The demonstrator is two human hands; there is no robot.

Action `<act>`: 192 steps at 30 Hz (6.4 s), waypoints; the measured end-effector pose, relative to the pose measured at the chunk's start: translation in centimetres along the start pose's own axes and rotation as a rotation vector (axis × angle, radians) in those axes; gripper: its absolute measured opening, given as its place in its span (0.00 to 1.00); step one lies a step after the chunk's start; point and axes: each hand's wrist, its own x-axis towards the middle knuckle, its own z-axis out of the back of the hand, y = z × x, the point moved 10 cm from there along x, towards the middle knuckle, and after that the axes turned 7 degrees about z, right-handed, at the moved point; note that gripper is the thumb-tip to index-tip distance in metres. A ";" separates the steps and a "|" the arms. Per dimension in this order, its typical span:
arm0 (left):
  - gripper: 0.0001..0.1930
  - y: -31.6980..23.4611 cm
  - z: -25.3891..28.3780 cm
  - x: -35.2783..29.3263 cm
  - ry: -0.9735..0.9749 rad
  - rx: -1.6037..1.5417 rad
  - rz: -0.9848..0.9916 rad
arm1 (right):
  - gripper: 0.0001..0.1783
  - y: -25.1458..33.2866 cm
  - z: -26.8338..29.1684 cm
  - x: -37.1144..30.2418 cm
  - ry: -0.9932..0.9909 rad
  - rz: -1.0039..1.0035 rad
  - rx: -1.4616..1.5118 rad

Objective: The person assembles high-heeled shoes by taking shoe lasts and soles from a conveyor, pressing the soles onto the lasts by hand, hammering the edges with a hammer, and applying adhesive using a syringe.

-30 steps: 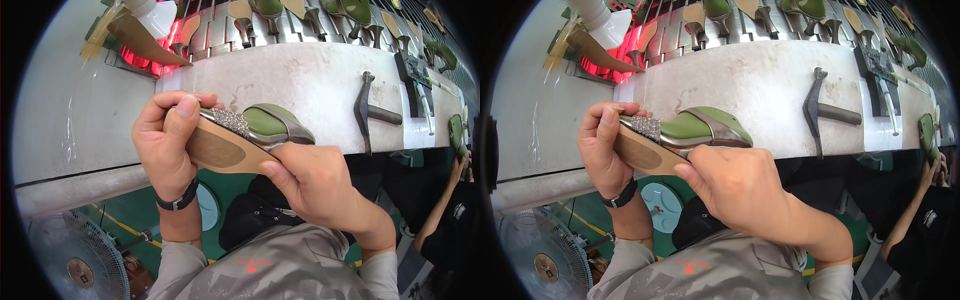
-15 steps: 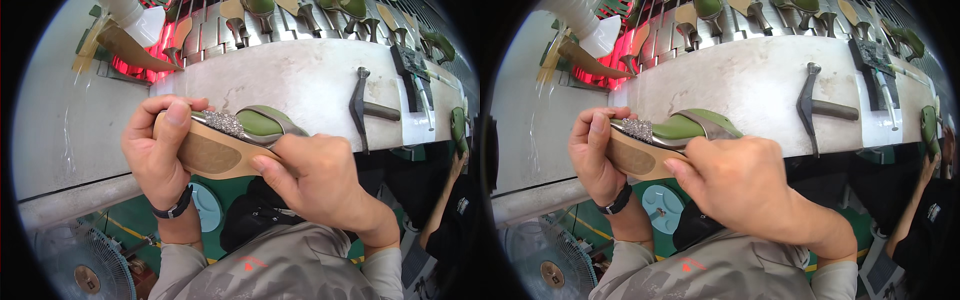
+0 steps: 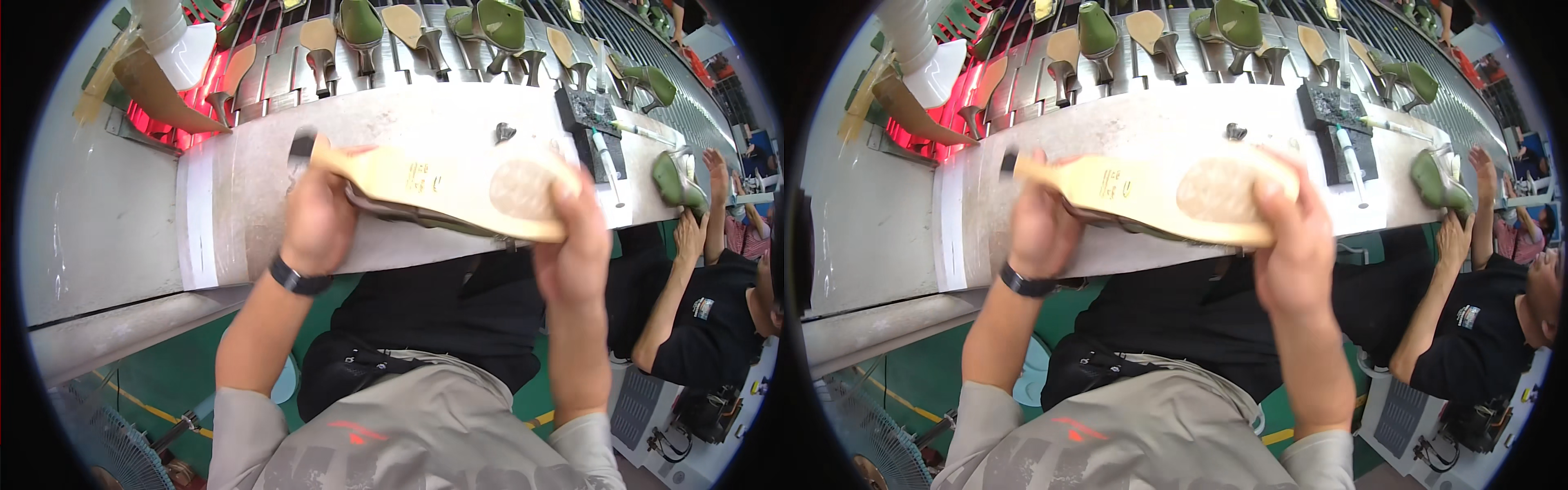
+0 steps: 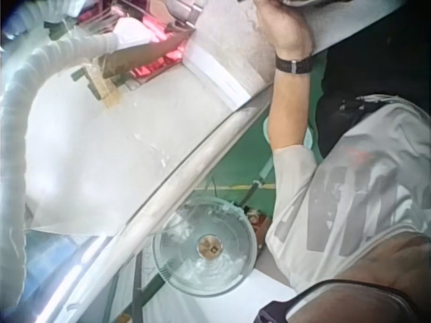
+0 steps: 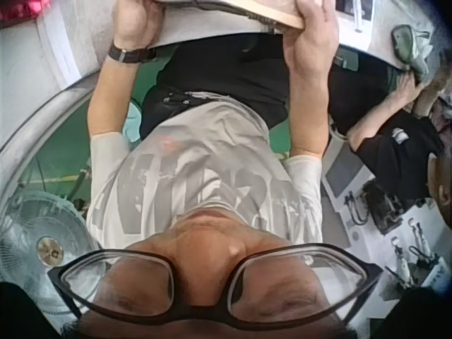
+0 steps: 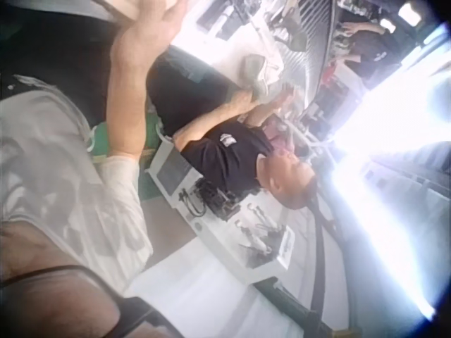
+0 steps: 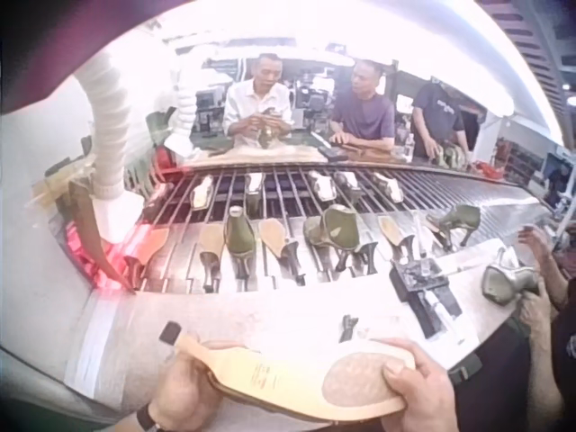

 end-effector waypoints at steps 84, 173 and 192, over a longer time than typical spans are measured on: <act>0.32 -8.5 -5.3 0.6 -0.110 0.648 -0.916 | 0.21 -6.0 -13.2 2.8 0.771 -0.135 -0.930; 0.34 -6.8 -3.4 -8.0 0.009 1.212 -0.793 | 0.41 -1.8 -11.6 1.1 0.823 0.664 -1.286; 0.44 -2.1 -3.5 -6.5 0.284 1.171 -0.478 | 0.40 -2.8 -10.6 0.3 0.885 0.811 -1.100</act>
